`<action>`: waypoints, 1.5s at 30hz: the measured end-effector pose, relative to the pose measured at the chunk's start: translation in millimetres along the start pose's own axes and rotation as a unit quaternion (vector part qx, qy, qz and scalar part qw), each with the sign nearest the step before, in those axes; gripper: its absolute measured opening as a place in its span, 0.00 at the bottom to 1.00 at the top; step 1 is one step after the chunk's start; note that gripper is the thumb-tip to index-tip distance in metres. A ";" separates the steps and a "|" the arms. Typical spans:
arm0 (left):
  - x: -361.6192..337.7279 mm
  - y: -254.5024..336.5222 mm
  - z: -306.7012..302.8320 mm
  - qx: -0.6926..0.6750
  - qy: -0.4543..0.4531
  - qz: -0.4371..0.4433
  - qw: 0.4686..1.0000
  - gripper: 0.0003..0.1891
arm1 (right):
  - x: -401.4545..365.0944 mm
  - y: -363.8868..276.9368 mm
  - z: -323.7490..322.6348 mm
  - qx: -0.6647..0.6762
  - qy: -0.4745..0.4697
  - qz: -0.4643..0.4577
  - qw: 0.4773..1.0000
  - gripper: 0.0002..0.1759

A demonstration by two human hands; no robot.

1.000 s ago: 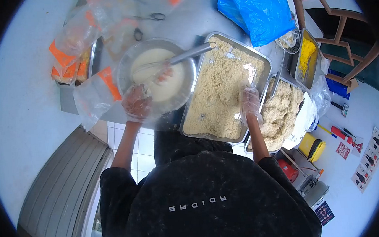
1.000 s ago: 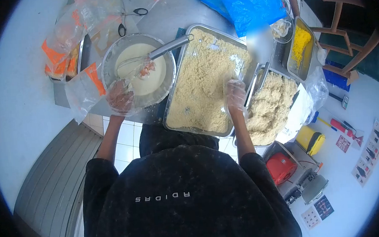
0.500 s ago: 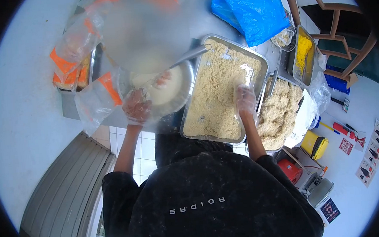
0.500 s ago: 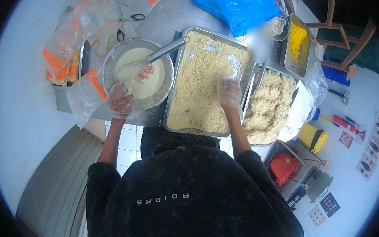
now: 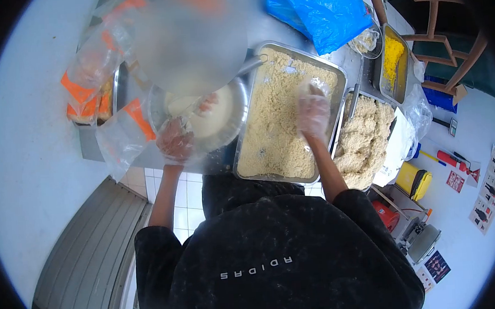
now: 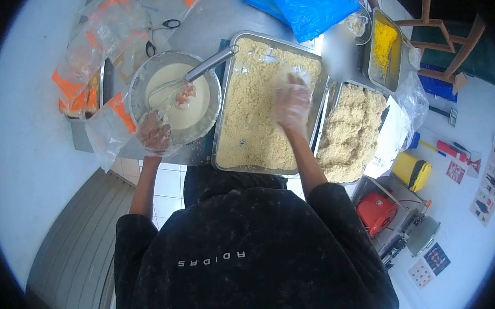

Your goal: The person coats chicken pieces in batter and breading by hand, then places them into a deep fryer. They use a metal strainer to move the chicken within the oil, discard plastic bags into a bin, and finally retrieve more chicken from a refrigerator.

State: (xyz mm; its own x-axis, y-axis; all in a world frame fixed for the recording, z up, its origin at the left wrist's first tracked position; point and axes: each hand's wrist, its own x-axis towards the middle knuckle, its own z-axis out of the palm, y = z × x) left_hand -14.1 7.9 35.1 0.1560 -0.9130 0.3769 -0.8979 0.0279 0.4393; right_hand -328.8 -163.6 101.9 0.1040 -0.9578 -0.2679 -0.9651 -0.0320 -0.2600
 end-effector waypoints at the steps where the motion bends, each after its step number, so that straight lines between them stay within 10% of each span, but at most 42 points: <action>1: 5.3 1.7 -2.2 0.005 0.009 0.021 1.000 0.22 | -1.0 -1.3 13.7 -0.062 0.043 -0.025 0.997 0.26; 4: 20.8 18.5 -16.7 0.010 -0.102 -0.106 0.989 0.21 | -3.8 4.2 59.1 -0.146 0.142 -0.066 0.977 0.31; 10: 12.7 13.0 -9.0 -0.003 -0.104 -0.138 0.985 0.17 | -5.7 18.8 63.7 -0.110 0.119 -0.058 0.985 0.35; 13: 5.4 5.9 -5.2 0.036 -0.020 0.009 0.999 0.13 | 0.1 35.2 77.4 -0.121 0.166 -0.079 0.975 0.36; 22: 21.8 17.8 -13.6 -0.011 -0.114 -0.162 0.980 0.09 | 64.9 -4.9 67.5 -0.112 0.192 -0.092 0.971 0.31; 25: 26.0 20.4 -20.7 0.053 -0.060 0.014 0.997 0.15 | 61.8 -7.9 71.4 -0.162 0.148 -0.060 0.974 0.34; 31: 11.3 3.3 -5.9 0.058 -0.014 0.055 0.997 0.21 | 67.2 -2.5 67.9 -0.090 0.242 -0.129 0.957 0.29; 34: 20.5 20.3 -16.7 -0.012 -0.140 -0.166 0.976 0.18 | 83.4 -10.1 39.2 0.068 0.095 0.006 0.993 0.28; 41: -4.5 3.1 -5.6 0.011 -0.058 -0.046 0.997 0.20 | 84.1 -17.7 60.4 -0.113 0.274 0.032 0.955 0.24; 45: -13.7 2.8 2.4 0.008 -0.012 -0.031 0.999 0.22 | 72.8 -4.9 30.9 0.322 0.206 0.039 0.923 0.19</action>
State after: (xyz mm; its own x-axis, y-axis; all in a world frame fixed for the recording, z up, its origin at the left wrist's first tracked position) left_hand -19.7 19.5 29.2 0.2015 -0.9224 0.3294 -0.8933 -0.0351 0.4481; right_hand -309.1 -224.4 55.0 -0.1875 -0.9817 0.0322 -0.6082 0.0903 -0.7886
